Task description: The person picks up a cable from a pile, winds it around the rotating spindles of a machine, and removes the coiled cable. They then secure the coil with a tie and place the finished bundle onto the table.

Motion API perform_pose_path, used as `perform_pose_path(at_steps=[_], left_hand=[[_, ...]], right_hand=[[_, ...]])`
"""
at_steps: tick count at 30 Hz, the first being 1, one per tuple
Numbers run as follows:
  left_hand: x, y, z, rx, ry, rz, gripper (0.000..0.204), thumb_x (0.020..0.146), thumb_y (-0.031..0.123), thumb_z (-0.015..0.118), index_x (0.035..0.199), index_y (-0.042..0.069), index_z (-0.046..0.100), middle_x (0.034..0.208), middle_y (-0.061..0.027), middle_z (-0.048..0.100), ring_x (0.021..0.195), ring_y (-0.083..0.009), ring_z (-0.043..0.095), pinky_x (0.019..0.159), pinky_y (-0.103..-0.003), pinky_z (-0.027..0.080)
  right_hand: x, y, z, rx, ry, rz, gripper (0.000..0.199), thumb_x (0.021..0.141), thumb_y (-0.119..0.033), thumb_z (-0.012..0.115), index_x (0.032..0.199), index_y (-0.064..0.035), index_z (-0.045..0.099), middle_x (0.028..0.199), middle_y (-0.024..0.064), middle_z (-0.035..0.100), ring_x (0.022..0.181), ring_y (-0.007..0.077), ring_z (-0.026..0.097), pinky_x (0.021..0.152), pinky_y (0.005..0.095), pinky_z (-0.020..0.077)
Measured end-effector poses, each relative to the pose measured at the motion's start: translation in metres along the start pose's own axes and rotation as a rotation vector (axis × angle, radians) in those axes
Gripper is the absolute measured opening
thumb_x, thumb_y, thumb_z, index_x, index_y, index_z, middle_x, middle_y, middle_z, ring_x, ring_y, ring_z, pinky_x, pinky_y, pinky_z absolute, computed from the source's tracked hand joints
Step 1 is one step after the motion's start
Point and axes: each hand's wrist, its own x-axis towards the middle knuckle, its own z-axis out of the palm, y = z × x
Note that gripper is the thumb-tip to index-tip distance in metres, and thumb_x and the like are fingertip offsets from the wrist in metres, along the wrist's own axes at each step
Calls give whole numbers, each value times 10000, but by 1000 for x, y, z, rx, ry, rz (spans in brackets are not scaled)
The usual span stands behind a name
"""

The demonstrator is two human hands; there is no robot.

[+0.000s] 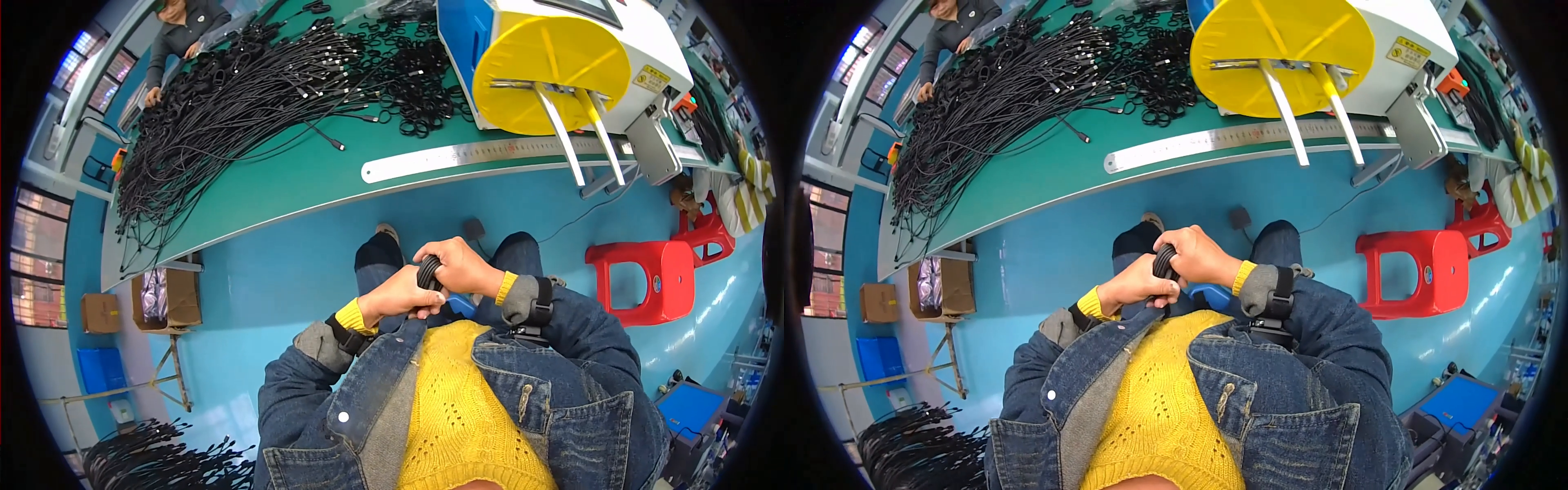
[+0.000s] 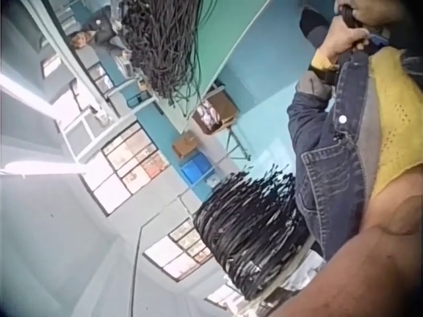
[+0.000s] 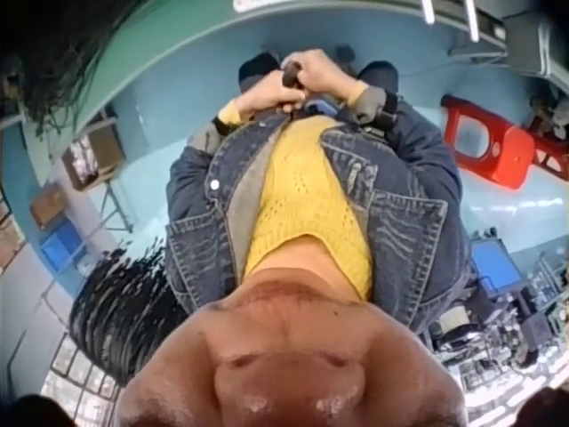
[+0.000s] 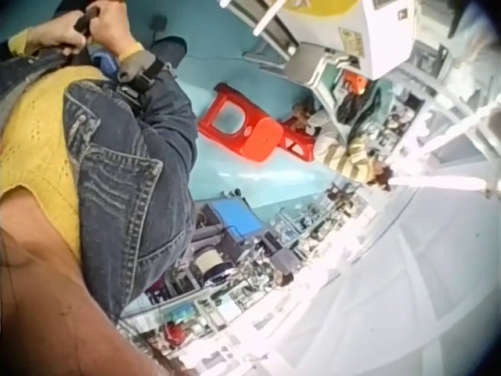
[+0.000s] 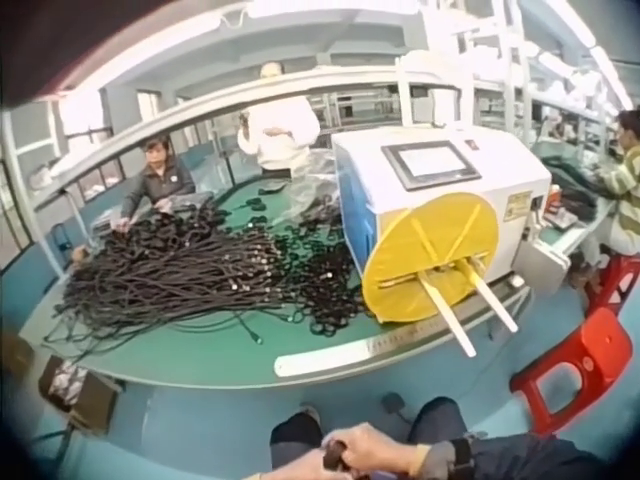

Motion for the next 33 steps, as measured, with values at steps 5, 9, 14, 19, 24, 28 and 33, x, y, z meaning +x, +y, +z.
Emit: perform_pose_path(at_steps=[5,9,14,19,24,28,33], left_hand=[[-6,6,-22,-3,184,-212,103,827,136,572,791,45,543,648,-2,539,504,-44,472,402,-175,345],[-15,-8,-41,-362,238,-102,98,845,136,562,808,55,520,645,12,475,505,-41,424,400,-171,310],[-32,-2,-51,-502,359,184,113,878,160,537,858,64,480,671,1,405,529,-60,368,415,-181,275],[-18,20,-49,-452,377,345,124,883,166,537,885,58,476,683,-2,407,533,-65,372,423,-185,291],[-14,37,-42,-448,635,541,121,875,155,547,832,54,497,666,6,434,530,-54,407,417,-190,320],[5,49,-30,-372,546,505,128,874,162,546,838,43,516,640,7,448,501,-56,406,411,-194,323],[20,32,-8,-188,466,335,127,865,162,554,849,37,540,609,11,461,472,-59,408,406,-200,332]], right_hand=[[34,-15,3,-420,-141,14,266,698,-107,564,948,-17,590,731,187,624,721,313,633,612,396,498],[73,-44,-31,-457,-312,-297,269,708,-150,583,944,-21,590,839,195,614,807,307,617,673,396,494],[166,-36,-69,-827,372,-169,154,727,-171,603,774,-25,611,771,126,559,766,294,580,678,406,474],[206,3,-81,-1035,308,-173,159,725,-152,603,814,-30,650,818,143,610,726,285,597,688,369,491],[139,-43,-66,6,383,-209,145,786,-160,615,762,-19,631,673,23,561,557,134,517,517,309,432],[66,-55,-57,580,118,185,150,835,-140,578,812,0,626,688,-19,554,555,55,450,494,217,374],[5,-36,-56,789,53,174,153,859,-130,554,885,4,623,741,10,590,664,65,521,571,215,422]])
